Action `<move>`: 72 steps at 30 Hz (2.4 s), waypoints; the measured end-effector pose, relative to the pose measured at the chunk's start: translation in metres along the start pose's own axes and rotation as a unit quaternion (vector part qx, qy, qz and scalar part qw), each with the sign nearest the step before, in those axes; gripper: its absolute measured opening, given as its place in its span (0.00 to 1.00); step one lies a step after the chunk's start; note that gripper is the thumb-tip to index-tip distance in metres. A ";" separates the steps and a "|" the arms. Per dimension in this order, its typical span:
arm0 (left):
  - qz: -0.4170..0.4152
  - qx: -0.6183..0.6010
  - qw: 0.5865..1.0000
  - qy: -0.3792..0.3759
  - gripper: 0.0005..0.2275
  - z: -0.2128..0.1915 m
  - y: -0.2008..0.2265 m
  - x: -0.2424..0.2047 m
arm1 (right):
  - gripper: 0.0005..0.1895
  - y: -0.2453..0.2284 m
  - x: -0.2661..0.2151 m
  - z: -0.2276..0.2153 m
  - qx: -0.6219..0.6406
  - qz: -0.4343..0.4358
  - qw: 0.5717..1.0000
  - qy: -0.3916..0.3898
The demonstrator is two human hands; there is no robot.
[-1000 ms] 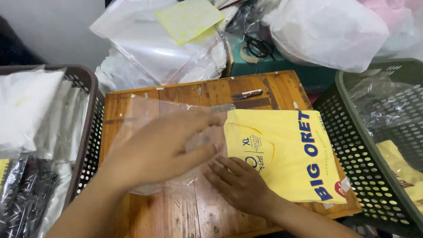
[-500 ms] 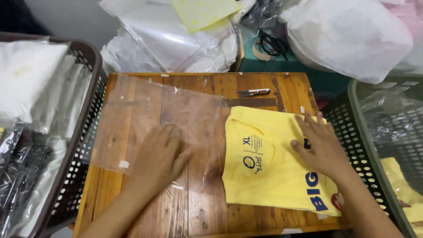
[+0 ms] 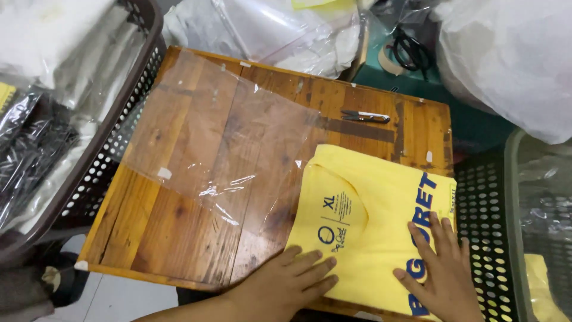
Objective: The person folds a yellow t-shirt and places it into a clear plastic bag on a wooden table. They smooth the shirt inside the bag, then cut a piece of tape with scissors and write on it with a pencil before placing the tape on the package.
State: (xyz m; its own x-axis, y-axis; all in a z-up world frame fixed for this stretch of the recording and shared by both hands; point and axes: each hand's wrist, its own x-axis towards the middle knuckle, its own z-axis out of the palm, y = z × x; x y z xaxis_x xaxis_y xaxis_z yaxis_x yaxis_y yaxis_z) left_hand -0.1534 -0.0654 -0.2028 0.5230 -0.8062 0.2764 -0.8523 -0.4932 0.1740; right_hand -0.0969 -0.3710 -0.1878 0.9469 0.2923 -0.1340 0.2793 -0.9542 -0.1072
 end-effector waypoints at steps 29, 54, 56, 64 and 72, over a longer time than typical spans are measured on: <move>-0.342 0.008 0.937 0.077 0.30 0.041 -0.113 0.114 | 0.31 -0.006 0.054 -0.020 0.094 0.000 0.996 -0.010; 0.144 0.143 0.979 0.016 0.18 0.010 0.032 0.081 | 0.26 -0.027 0.098 -0.060 0.061 0.010 0.995 -0.084; 0.115 0.150 0.978 0.090 0.11 0.018 0.040 0.084 | 0.18 -0.016 0.100 -0.052 0.031 -0.037 0.997 -0.067; 0.026 0.074 0.975 0.207 0.07 0.025 0.052 0.090 | 0.24 -0.039 0.062 -0.069 -0.043 -0.026 0.995 -0.081; -0.007 0.039 0.973 0.227 0.08 0.035 0.055 0.100 | 0.52 -0.034 0.026 -0.071 0.029 -0.272 0.959 -0.072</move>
State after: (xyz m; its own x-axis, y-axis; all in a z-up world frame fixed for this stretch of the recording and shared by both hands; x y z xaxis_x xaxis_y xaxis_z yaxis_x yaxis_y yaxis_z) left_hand -0.1482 -0.1852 -0.1985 0.4673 -0.5809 0.6665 -0.8336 -0.5406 0.1133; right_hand -0.0704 -0.3353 -0.1182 0.6302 0.7562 -0.1761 0.7130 -0.6534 -0.2543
